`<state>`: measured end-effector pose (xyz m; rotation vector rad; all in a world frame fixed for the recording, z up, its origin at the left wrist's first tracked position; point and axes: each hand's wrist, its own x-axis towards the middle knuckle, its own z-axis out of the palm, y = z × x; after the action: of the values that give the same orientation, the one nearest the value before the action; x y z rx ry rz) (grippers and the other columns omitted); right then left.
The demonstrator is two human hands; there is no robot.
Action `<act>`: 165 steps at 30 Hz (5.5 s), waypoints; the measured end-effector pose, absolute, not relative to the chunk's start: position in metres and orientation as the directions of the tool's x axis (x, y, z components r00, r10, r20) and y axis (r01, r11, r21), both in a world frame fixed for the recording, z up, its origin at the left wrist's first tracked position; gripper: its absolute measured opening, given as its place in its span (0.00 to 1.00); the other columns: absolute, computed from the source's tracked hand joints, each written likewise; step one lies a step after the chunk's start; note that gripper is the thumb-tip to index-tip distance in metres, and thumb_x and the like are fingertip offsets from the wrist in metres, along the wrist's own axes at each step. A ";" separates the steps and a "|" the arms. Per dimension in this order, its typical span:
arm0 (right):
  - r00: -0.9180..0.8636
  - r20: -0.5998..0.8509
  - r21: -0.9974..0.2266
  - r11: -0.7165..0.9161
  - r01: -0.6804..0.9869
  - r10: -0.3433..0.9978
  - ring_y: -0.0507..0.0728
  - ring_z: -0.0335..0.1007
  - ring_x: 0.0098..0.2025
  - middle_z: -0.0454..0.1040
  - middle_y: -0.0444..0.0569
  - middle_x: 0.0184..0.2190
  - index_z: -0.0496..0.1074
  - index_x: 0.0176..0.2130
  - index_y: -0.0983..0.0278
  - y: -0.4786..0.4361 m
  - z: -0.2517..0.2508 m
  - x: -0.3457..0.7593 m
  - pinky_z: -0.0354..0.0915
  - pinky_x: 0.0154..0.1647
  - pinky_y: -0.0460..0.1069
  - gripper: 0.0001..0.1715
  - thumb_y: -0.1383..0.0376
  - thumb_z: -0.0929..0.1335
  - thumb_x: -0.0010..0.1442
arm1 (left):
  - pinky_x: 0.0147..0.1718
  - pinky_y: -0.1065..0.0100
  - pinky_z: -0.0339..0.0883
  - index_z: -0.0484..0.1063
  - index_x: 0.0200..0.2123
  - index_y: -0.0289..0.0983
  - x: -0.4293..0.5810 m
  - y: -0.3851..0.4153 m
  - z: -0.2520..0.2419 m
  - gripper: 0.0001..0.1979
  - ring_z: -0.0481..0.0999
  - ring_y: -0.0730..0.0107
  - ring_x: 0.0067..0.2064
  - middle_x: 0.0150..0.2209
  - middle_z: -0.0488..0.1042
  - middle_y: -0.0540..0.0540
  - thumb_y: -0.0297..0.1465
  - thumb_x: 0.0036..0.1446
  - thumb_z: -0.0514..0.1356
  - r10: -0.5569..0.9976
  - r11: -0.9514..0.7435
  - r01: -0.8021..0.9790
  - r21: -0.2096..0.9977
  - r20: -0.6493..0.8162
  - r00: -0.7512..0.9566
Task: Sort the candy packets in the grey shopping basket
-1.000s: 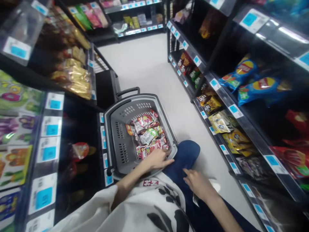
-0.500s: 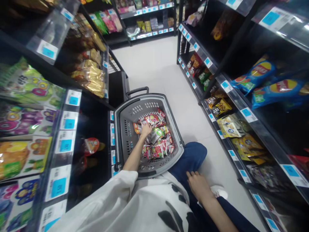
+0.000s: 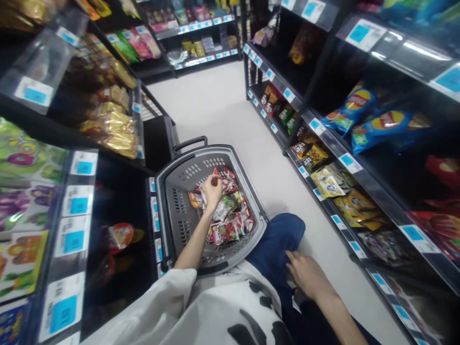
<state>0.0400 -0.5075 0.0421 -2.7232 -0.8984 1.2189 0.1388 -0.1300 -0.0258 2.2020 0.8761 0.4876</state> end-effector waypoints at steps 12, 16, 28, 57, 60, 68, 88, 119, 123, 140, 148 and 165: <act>0.959 0.021 -0.775 -0.601 0.194 0.282 0.63 0.65 0.66 0.66 0.56 0.65 0.60 0.68 0.57 -0.558 0.077 0.086 0.62 0.68 0.63 0.32 0.52 0.66 0.70 | 0.31 0.73 0.69 0.79 0.33 0.38 0.152 -0.277 0.065 0.11 0.76 0.72 0.37 0.37 0.76 0.47 0.40 0.54 0.70 0.276 0.104 -0.254 0.962 0.217 0.936; 0.992 0.018 -0.952 -0.303 0.055 0.125 0.63 0.68 0.63 0.68 0.55 0.64 0.64 0.63 0.56 -0.565 0.083 0.100 0.64 0.65 0.61 0.37 0.50 0.74 0.60 | 0.26 0.74 0.70 0.77 0.33 0.37 0.156 -0.348 0.059 0.20 0.76 0.74 0.33 0.37 0.77 0.48 0.43 0.43 0.76 -0.047 0.451 0.147 0.880 -0.141 0.989; 0.927 -0.294 -0.951 0.167 -0.259 -0.235 0.61 0.71 0.57 0.76 0.52 0.54 0.72 0.52 0.58 -0.571 0.062 0.096 0.66 0.59 0.58 0.37 0.52 0.81 0.46 | 0.34 0.71 0.72 0.71 0.40 0.38 0.146 -0.416 -0.001 0.28 0.78 0.73 0.30 0.33 0.79 0.51 0.36 0.37 0.79 -0.405 0.532 0.575 0.621 -0.410 0.818; 0.534 -0.609 -0.671 0.740 0.047 -0.586 0.55 0.76 0.27 0.79 0.43 0.25 0.71 0.32 0.63 -0.604 0.063 0.097 0.75 0.33 0.51 0.15 0.69 0.79 0.49 | 0.37 0.72 0.78 0.74 0.41 0.34 0.084 -0.446 0.003 0.32 0.81 0.75 0.30 0.33 0.81 0.49 0.41 0.35 0.79 -0.274 0.213 0.542 0.813 -0.483 0.831; 0.577 -0.559 -0.694 0.717 0.067 -0.595 0.54 0.74 0.26 0.79 0.41 0.25 0.72 0.32 0.62 -0.600 0.064 0.094 0.75 0.34 0.50 0.21 0.65 0.82 0.43 | 0.36 0.73 0.78 0.74 0.41 0.33 0.090 -0.436 0.005 0.30 0.81 0.74 0.30 0.33 0.82 0.47 0.41 0.37 0.79 -0.352 0.116 0.539 0.834 -0.473 0.808; 0.587 -0.623 -0.671 0.739 -0.061 -0.517 0.57 0.76 0.29 0.79 0.46 0.25 0.73 0.29 0.64 -0.594 0.056 0.085 0.74 0.36 0.52 0.24 0.55 0.83 0.43 | 0.31 0.75 0.75 0.75 0.38 0.33 0.090 -0.425 -0.005 0.29 0.79 0.75 0.27 0.29 0.81 0.48 0.41 0.35 0.79 -0.264 0.042 0.492 0.869 -0.466 0.845; 0.689 -0.437 -0.864 0.482 -0.143 -0.578 0.56 0.75 0.49 0.76 0.48 0.52 0.61 0.62 0.57 -0.577 0.049 0.092 0.70 0.52 0.49 0.55 0.53 0.82 0.41 | 0.44 0.69 0.73 0.80 0.38 0.38 0.081 -0.422 -0.007 0.09 0.79 0.68 0.38 0.36 0.79 0.47 0.35 0.55 0.69 -0.137 -0.106 0.011 0.994 -0.026 0.990; 0.894 -0.438 -0.606 0.764 -0.220 -0.090 0.66 0.77 0.47 0.81 0.56 0.42 0.77 0.48 0.61 -0.581 0.078 0.080 0.75 0.44 0.59 0.43 0.30 0.64 0.55 | 0.40 0.59 0.72 0.83 0.42 0.51 0.077 -0.415 -0.005 0.15 0.77 0.64 0.37 0.33 0.80 0.48 0.24 0.60 0.64 -0.296 -0.127 -0.599 0.791 0.546 0.784; 0.899 -0.426 -0.592 0.782 -0.195 -0.099 0.67 0.77 0.49 0.81 0.56 0.43 0.78 0.47 0.61 -0.581 0.076 0.080 0.75 0.45 0.59 0.42 0.31 0.64 0.57 | 0.39 0.60 0.73 0.83 0.42 0.51 0.078 -0.415 -0.005 0.15 0.77 0.65 0.37 0.32 0.79 0.48 0.23 0.60 0.64 -0.264 -0.119 -0.623 0.773 0.580 0.770; 0.893 -0.440 -0.504 0.847 -0.166 -0.088 0.63 0.78 0.48 0.80 0.56 0.47 0.76 0.48 0.63 -0.583 0.071 0.095 0.77 0.41 0.55 0.38 0.36 0.59 0.66 | 0.38 0.66 0.74 0.81 0.42 0.41 0.093 -0.418 -0.006 0.15 0.76 0.71 0.37 0.32 0.75 0.49 0.17 0.59 0.63 -0.269 -0.157 -0.753 0.639 0.706 0.655; 0.903 -0.422 -0.526 0.832 -0.174 -0.078 0.64 0.80 0.43 0.81 0.55 0.45 0.72 0.57 0.61 -0.584 0.067 0.093 0.77 0.42 0.60 0.39 0.37 0.60 0.65 | 0.37 0.66 0.74 0.79 0.48 0.41 0.093 -0.415 -0.015 0.18 0.78 0.68 0.38 0.33 0.76 0.47 0.17 0.59 0.63 -0.405 -0.199 -0.843 0.501 0.741 0.536; 0.927 -0.374 -0.512 0.840 -0.182 -0.027 0.67 0.77 0.52 0.80 0.54 0.50 0.70 0.61 0.61 -0.588 0.068 0.087 0.71 0.55 0.66 0.38 0.40 0.60 0.66 | 0.35 0.67 0.74 0.78 0.52 0.43 0.094 -0.416 -0.006 0.24 0.77 0.71 0.37 0.33 0.75 0.48 0.15 0.57 0.64 -0.372 -0.148 -0.849 0.507 0.767 0.522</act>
<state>0.0867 -0.5883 0.0682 -0.5716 0.3810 0.0840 0.0937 -0.4165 -0.0064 1.7408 -1.0303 0.5837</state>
